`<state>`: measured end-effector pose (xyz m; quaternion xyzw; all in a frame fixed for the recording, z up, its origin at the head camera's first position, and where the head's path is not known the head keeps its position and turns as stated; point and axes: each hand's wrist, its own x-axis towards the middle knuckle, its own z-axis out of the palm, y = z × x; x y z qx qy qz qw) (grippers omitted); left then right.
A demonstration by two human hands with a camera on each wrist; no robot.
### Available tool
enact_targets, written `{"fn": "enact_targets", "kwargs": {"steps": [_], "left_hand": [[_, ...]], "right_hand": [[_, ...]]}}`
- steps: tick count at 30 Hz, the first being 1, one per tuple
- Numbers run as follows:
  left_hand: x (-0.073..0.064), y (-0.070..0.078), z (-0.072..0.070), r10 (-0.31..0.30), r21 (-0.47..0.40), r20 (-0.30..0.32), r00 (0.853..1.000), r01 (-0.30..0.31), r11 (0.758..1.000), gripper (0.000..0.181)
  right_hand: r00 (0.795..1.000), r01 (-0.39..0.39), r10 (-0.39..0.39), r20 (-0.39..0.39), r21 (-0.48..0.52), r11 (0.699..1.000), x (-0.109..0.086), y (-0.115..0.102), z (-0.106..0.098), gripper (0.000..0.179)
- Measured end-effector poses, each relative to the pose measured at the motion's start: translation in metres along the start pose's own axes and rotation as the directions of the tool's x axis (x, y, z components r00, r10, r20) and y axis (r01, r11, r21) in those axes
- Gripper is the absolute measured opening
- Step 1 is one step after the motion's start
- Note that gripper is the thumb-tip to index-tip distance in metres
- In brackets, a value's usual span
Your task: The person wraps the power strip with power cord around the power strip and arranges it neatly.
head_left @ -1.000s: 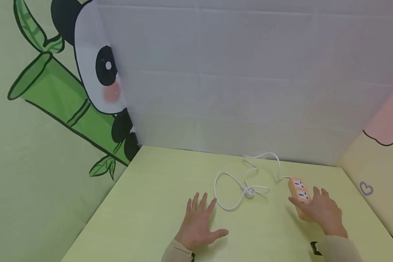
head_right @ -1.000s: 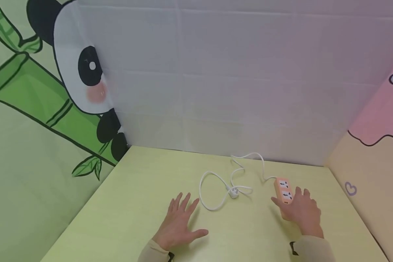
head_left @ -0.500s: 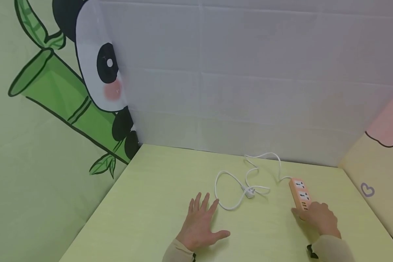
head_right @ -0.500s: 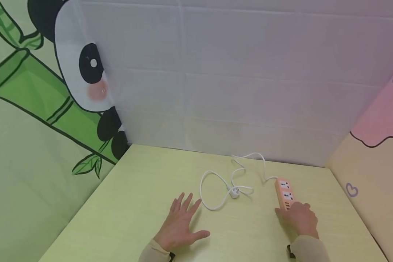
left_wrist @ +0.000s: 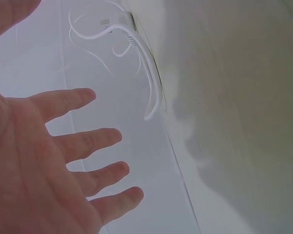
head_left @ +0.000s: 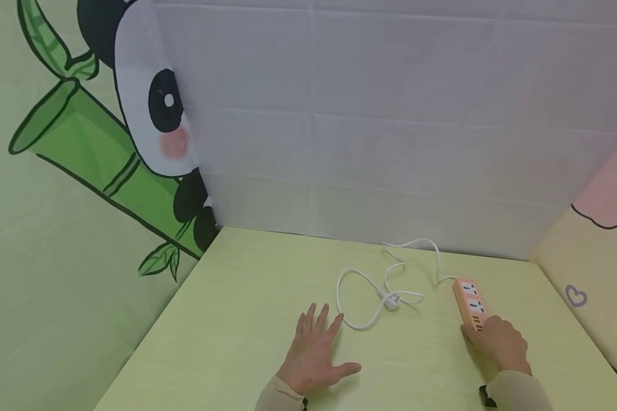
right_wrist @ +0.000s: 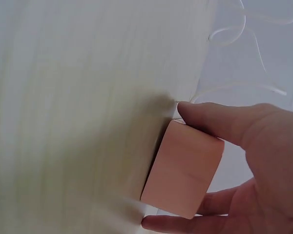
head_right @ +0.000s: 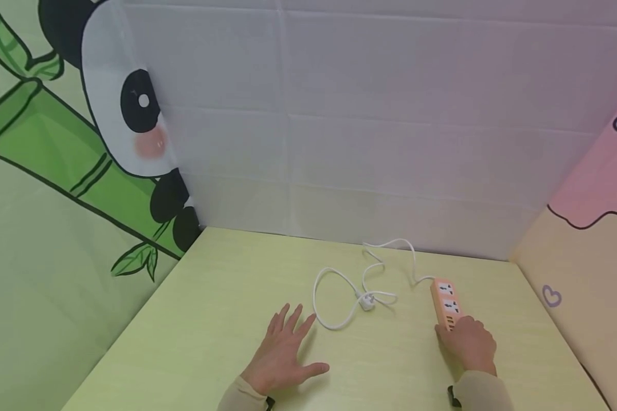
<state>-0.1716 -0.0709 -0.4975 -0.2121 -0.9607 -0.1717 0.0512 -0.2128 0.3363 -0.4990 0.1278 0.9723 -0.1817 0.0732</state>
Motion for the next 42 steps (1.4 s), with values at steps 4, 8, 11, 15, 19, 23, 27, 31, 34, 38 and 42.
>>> {"fn": "enact_targets", "kwargs": {"steps": [4, 8, 11, 15, 19, 23, 27, 31, 34, 38, 42], "left_hand": [[-0.001, 0.000, 0.000, -0.001, -0.005, 0.006, 1.000, 0.001, 1.000, 0.094], [-0.001, 0.001, 0.000, 0.002, -0.009, 0.015, 1.000, -0.002, 1.000, 0.094], [-0.001, 0.002, -0.001, 0.007, -0.015, 0.023, 1.000, -0.006, 1.000, 0.094], [-0.002, 0.002, -0.002, 0.011, -0.013, 0.027, 1.000, -0.011, 1.000, 0.093], [-0.002, 0.003, -0.002, 0.014, -0.003, 0.027, 1.000, -0.014, 1.000, 0.093], [-0.002, 0.003, -0.002, 0.014, 0.002, 0.032, 0.999, -0.014, 1.000, 0.093], [-0.002, 0.003, -0.001, 0.010, 0.001, 0.044, 0.999, -0.010, 1.000, 0.092], [-0.002, 0.003, -0.001, 0.005, -0.006, 0.062, 0.998, -0.005, 1.000, 0.092], [-0.001, 0.003, 0.000, 0.009, -0.010, 0.066, 0.998, -0.008, 1.000, 0.092], [-0.001, 0.001, 0.001, 0.017, -0.010, 0.057, 0.998, -0.016, 1.000, 0.091], [-0.001, 0.001, 0.002, 0.017, -0.018, 0.059, 0.998, -0.016, 1.000, 0.091]], "right_hand": [[1.000, -0.002, 0.002, 0.000, 0.012, 1.000, -0.001, 0.001, 0.001, 0.059], [1.000, -0.019, 0.019, -0.001, 0.050, 0.999, -0.003, 0.002, 0.002, 0.058], [0.999, -0.035, 0.036, -0.008, 0.082, 0.996, -0.006, 0.002, 0.002, 0.061], [0.998, -0.042, 0.046, -0.037, 0.104, 0.994, -0.010, -0.001, -0.003, 0.063], [0.997, -0.038, 0.045, -0.061, 0.115, 0.993, -0.015, -0.005, -0.009, 0.062], [0.996, -0.018, 0.029, -0.079, 0.139, 0.990, -0.017, -0.006, -0.012, 0.061], [0.994, -0.001, 0.019, -0.109, 0.162, 0.987, -0.019, -0.007, -0.013, 0.064], [0.991, 0.006, 0.019, -0.131, 0.187, 0.982, -0.022, -0.010, -0.014, 0.072], [0.989, 0.024, 0.007, -0.150, 0.202, 0.979, -0.025, -0.013, -0.017, 0.078], [0.977, 0.064, -0.019, -0.212, 0.205, 0.977, -0.030, -0.019, -0.021, 0.080], [0.954, 0.105, -0.042, -0.296, 0.201, 0.974, -0.038, -0.028, -0.028, 0.079]]}}
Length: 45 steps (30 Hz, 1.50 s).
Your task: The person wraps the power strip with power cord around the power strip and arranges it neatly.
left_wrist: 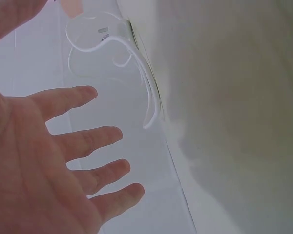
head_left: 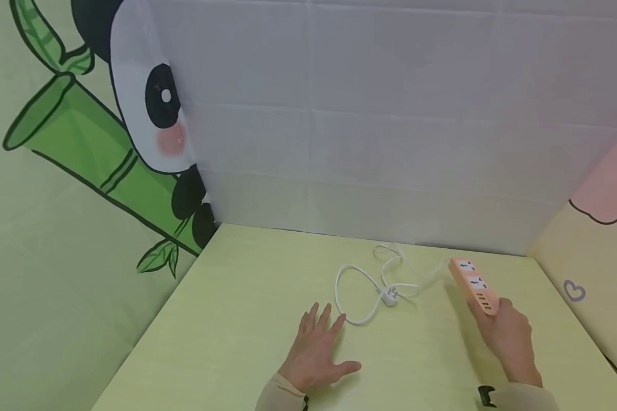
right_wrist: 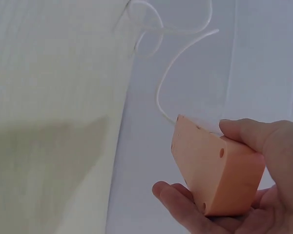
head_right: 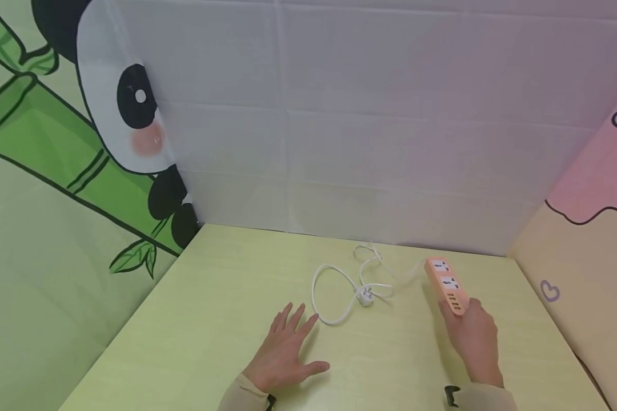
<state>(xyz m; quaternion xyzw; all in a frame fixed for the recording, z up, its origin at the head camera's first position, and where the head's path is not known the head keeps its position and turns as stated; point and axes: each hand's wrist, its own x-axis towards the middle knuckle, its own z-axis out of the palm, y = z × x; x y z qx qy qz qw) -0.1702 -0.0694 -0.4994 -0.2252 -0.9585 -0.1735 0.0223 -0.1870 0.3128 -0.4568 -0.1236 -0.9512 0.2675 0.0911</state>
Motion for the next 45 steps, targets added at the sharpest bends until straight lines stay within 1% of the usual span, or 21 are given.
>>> {"fn": "enact_targets", "kwargs": {"steps": [3, 5, 9, 12, 15, 16, 18, 20, 23, 26, 28, 31, 33, 35, 38, 40, 42, 44, 45], "left_hand": [[0.000, 0.000, -0.001, -0.006, -0.004, 0.009, 1.000, 0.006, 1.000, 0.090], [0.000, 0.001, -0.002, -0.010, -0.004, 0.016, 1.000, 0.011, 1.000, 0.090], [-0.001, 0.002, -0.003, -0.016, -0.003, 0.025, 1.000, 0.016, 1.000, 0.090], [-0.001, 0.001, -0.003, -0.017, -0.004, 0.021, 1.000, 0.017, 1.000, 0.090], [-0.001, 0.001, -0.003, -0.013, 0.000, 0.009, 1.000, 0.013, 1.000, 0.090], [-0.001, 0.000, -0.003, -0.010, 0.000, 0.002, 1.000, 0.010, 1.000, 0.090], [0.000, -0.001, -0.004, -0.004, 0.005, -0.029, 1.000, 0.004, 1.000, 0.090], [0.000, -0.001, -0.005, 0.002, 0.003, -0.076, 0.997, -0.001, 1.000, 0.089], [0.001, -0.003, -0.005, 0.011, 0.004, -0.155, 0.988, -0.010, 1.000, 0.086], [0.001, -0.004, -0.005, 0.024, 0.005, -0.210, 0.977, -0.023, 1.000, 0.083], [0.001, -0.004, -0.005, 0.029, 0.006, -0.232, 0.972, -0.028, 1.000, 0.081], [0.001, -0.004, -0.005, 0.029, 0.000, -0.256, 0.966, -0.030, 1.000, 0.079], [0.001, -0.004, -0.005, 0.027, -0.002, -0.269, 0.963, -0.029, 1.000, 0.077], [0.002, -0.004, -0.006, 0.031, 0.001, -0.281, 0.959, -0.032, 0.999, 0.076], [0.002, -0.004, -0.007, 0.039, 0.011, -0.299, 0.953, -0.038, 0.999, 0.075], [0.003, -0.004, -0.007, 0.046, 0.014, -0.313, 0.949, -0.044, 0.999, 0.074], [0.003, -0.005, -0.007, 0.053, 0.013, -0.327, 0.943, -0.051, 0.999, 0.074], [0.003, -0.005, -0.007, 0.060, 0.015, -0.340, 0.938, -0.059, 0.998, 0.073], [0.003, -0.006, -0.007, 0.060, 0.014, -0.342, 0.938, -0.059, 0.998, 0.073]], "right_hand": [[0.997, 0.036, -0.035, -0.063, 0.005, 0.999, -0.005, -0.011, -0.006, 0.078], [0.992, 0.069, -0.068, -0.109, 0.010, 0.998, -0.008, -0.019, -0.010, 0.076], [0.973, 0.140, -0.135, -0.190, 0.014, 0.990, -0.015, -0.033, -0.018, 0.071], [0.962, 0.165, -0.154, -0.226, 0.032, 0.986, -0.021, -0.044, -0.024, 0.069], [0.946, 0.193, -0.172, -0.274, 0.053, 0.980, -0.025, -0.054, -0.029, 0.064], [0.940, 0.203, -0.177, -0.291, 0.063, 0.977, -0.027, -0.057, -0.029, 0.062], [0.921, 0.229, -0.192, -0.339, 0.073, 0.971, -0.030, -0.064, -0.031, 0.057], [0.903, 0.247, -0.197, -0.381, 0.086, 0.965, -0.033, -0.071, -0.032, 0.054], [0.878, 0.275, -0.200, -0.434, 0.117, 0.954, -0.038, -0.082, -0.035, 0.052], [0.862, 0.307, -0.211, -0.462, 0.144, 0.941, -0.044, -0.092, -0.036, 0.049], [0.851, 0.335, -0.229, -0.472, 0.153, 0.930, -0.048, -0.098, -0.037, 0.047], [0.842, 0.361, -0.250, -0.478, 0.155, 0.920, -0.054, -0.105, -0.038, 0.046], [0.840, 0.369, -0.252, -0.480, 0.165, 0.915, -0.059, -0.110, -0.039, 0.047], [0.842, 0.368, -0.243, -0.481, 0.185, 0.911, -0.066, -0.115, -0.042, 0.049], [0.838, 0.382, -0.232, -0.494, 0.226, 0.896, -0.075, -0.122, -0.047, 0.050], [0.828, 0.405, -0.236, -0.509, 0.250, 0.880, -0.081, -0.127, -0.050, 0.052], [0.813, 0.438, -0.251, -0.525, 0.268, 0.858, -0.085, -0.130, -0.053, 0.053], [0.798, 0.483, -0.283, -0.531, 0.285, 0.828, -0.087, -0.131, -0.055, 0.056], [0.799, 0.499, -0.299, -0.522, 0.298, 0.814, -0.088, -0.131, -0.056, 0.058]]}}
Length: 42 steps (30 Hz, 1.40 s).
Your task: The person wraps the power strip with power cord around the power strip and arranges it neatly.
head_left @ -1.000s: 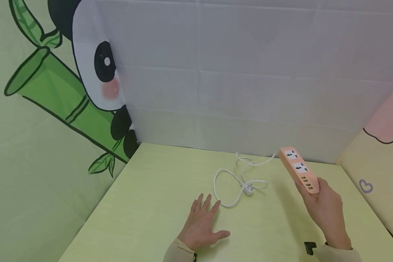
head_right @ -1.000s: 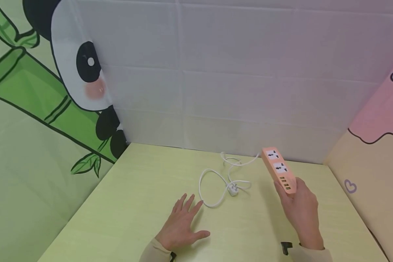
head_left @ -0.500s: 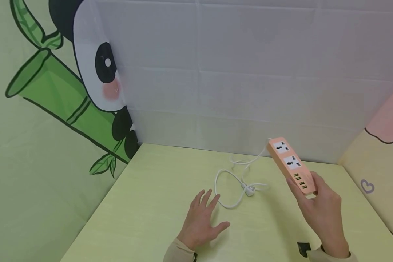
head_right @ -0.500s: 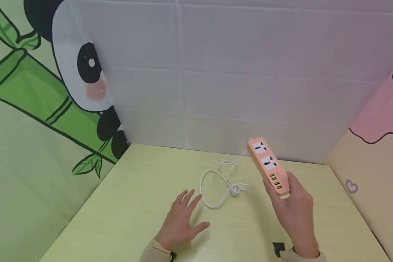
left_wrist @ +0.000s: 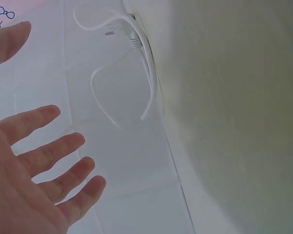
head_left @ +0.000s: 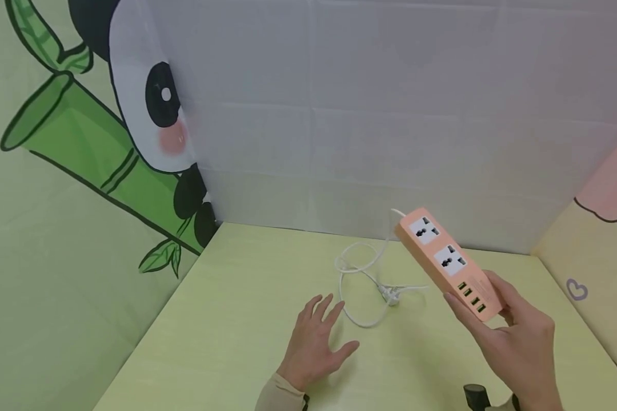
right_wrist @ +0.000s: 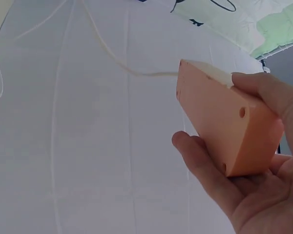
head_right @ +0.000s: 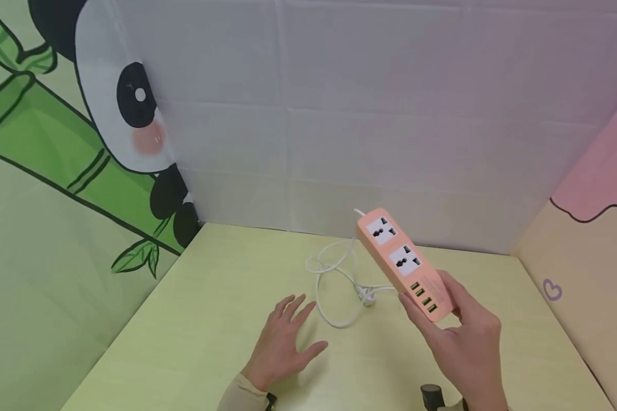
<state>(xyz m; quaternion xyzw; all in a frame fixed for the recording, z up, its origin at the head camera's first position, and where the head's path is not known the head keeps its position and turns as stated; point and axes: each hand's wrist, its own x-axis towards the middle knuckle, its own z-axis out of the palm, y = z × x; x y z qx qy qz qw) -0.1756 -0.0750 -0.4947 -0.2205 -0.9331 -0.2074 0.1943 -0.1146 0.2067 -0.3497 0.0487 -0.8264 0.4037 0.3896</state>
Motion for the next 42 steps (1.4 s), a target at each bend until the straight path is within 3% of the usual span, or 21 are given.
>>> {"fn": "enact_targets", "kwargs": {"steps": [7, 14, 17, 20, 25, 32, 38, 40, 42], "left_hand": [[0.000, 0.000, -0.001, 0.005, -0.004, -0.016, 1.000, -0.005, 1.000, 0.072], [0.002, 0.002, -0.003, 0.057, -0.015, -0.093, 0.994, -0.059, 0.998, 0.065], [0.003, 0.004, -0.007, 0.092, -0.021, -0.158, 0.983, -0.096, 0.995, 0.054], [0.005, 0.007, -0.012, 0.137, -0.049, -0.265, 0.954, -0.155, 0.987, 0.040], [0.009, 0.012, -0.027, 0.204, -0.103, -0.420, 0.885, -0.270, 0.957, 0.019], [0.016, 0.018, -0.051, 0.259, -0.139, -0.510, 0.820, -0.376, 0.916, 0.007], [0.033, 0.024, -0.073, 0.294, -0.127, -0.603, 0.741, -0.453, 0.882, 0.008], [0.041, 0.025, -0.079, 0.296, -0.116, -0.612, 0.733, -0.453, 0.884, 0.012], [0.048, 0.026, -0.083, 0.289, -0.110, -0.604, 0.743, -0.437, 0.893, 0.016]], "right_hand": [[0.983, 0.117, -0.133, 0.130, 0.122, 0.986, 0.002, 0.010, 0.006, 0.063], [0.974, 0.160, -0.179, 0.140, 0.137, 0.978, 0.003, 0.017, 0.008, 0.063], [0.973, 0.170, -0.187, 0.133, 0.131, 0.977, 0.004, 0.017, 0.008, 0.062], [0.975, 0.165, -0.182, 0.129, 0.132, 0.977, 0.004, 0.017, 0.007, 0.062], [0.976, 0.155, -0.171, 0.131, 0.123, 0.980, 0.003, 0.018, 0.007, 0.061], [0.981, 0.136, -0.149, 0.124, 0.111, 0.985, 0.004, 0.021, 0.006, 0.061], [0.978, 0.144, -0.155, 0.143, 0.082, 0.986, 0.005, 0.022, 0.004, 0.059], [0.977, 0.150, -0.162, 0.138, 0.095, 0.984, 0.005, 0.023, 0.004, 0.060], [0.978, 0.151, -0.165, 0.130, 0.112, 0.982, 0.005, 0.023, 0.004, 0.060]]}}
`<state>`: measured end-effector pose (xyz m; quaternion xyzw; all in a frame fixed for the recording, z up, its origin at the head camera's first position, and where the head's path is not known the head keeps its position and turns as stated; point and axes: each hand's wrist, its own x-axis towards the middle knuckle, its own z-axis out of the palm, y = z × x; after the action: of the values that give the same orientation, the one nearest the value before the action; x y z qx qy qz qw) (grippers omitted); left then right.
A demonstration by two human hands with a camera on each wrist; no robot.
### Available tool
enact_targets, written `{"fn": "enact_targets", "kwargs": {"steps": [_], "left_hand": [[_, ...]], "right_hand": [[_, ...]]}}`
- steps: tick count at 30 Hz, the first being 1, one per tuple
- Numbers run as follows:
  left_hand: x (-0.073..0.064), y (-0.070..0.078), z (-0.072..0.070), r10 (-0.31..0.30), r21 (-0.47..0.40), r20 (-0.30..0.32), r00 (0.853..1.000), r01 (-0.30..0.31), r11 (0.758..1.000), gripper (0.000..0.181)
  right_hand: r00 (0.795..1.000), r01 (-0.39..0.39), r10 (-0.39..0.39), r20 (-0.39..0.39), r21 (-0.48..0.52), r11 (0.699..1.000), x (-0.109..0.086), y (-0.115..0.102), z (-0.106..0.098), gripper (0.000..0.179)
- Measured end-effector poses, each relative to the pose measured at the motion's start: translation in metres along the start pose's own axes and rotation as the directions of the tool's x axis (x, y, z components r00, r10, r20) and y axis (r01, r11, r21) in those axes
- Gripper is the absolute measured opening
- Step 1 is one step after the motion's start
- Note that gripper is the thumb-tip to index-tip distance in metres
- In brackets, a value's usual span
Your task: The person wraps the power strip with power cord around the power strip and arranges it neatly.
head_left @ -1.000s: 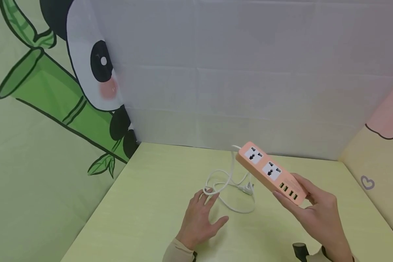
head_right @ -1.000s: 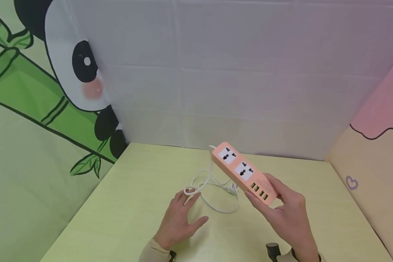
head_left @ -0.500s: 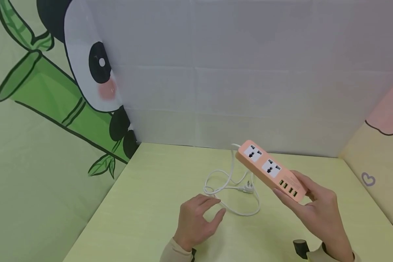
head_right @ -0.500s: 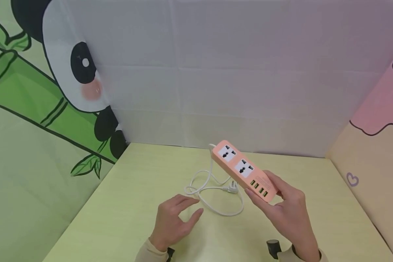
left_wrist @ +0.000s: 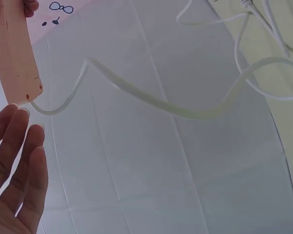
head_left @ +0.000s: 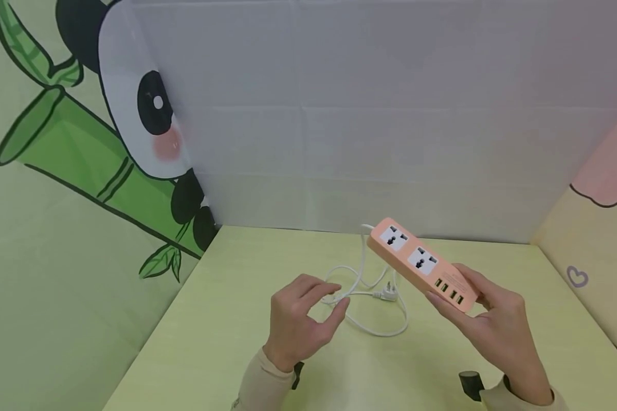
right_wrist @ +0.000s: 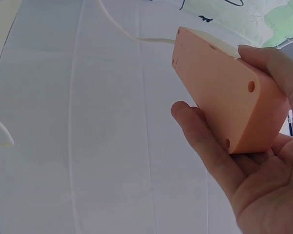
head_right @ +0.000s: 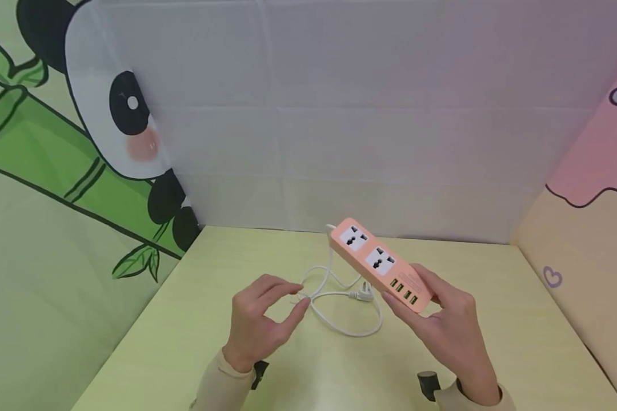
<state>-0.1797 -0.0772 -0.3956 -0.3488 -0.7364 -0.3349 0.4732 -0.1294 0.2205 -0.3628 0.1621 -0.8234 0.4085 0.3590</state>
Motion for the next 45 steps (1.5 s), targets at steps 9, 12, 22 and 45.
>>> {"fn": "enact_targets", "kwargs": {"steps": [9, 12, 22, 45], "left_hand": [[0.013, -0.007, 0.009, -0.140, 0.085, 0.164, 0.977, 0.128, 0.988, 0.045], [0.014, -0.008, 0.013, -0.184, 0.107, 0.234, 0.955, 0.163, 0.981, 0.050], [0.010, -0.006, 0.022, -0.220, 0.114, 0.348, 0.911, 0.192, 0.975, 0.021], [0.012, -0.011, 0.031, -0.283, 0.212, 0.535, 0.796, 0.198, 0.957, 0.036]], "right_hand": [[1.000, 0.000, 0.000, -0.003, 0.025, 1.000, 0.000, 0.001, 0.002, 0.062], [1.000, -0.003, 0.003, -0.002, 0.029, 1.000, 0.000, 0.001, 0.003, 0.061], [1.000, -0.002, 0.002, 0.006, 0.043, 0.999, 0.001, 0.002, 0.003, 0.062], [0.999, -0.043, 0.043, 0.006, 0.030, 0.999, 0.004, 0.008, 0.002, 0.061]]}}
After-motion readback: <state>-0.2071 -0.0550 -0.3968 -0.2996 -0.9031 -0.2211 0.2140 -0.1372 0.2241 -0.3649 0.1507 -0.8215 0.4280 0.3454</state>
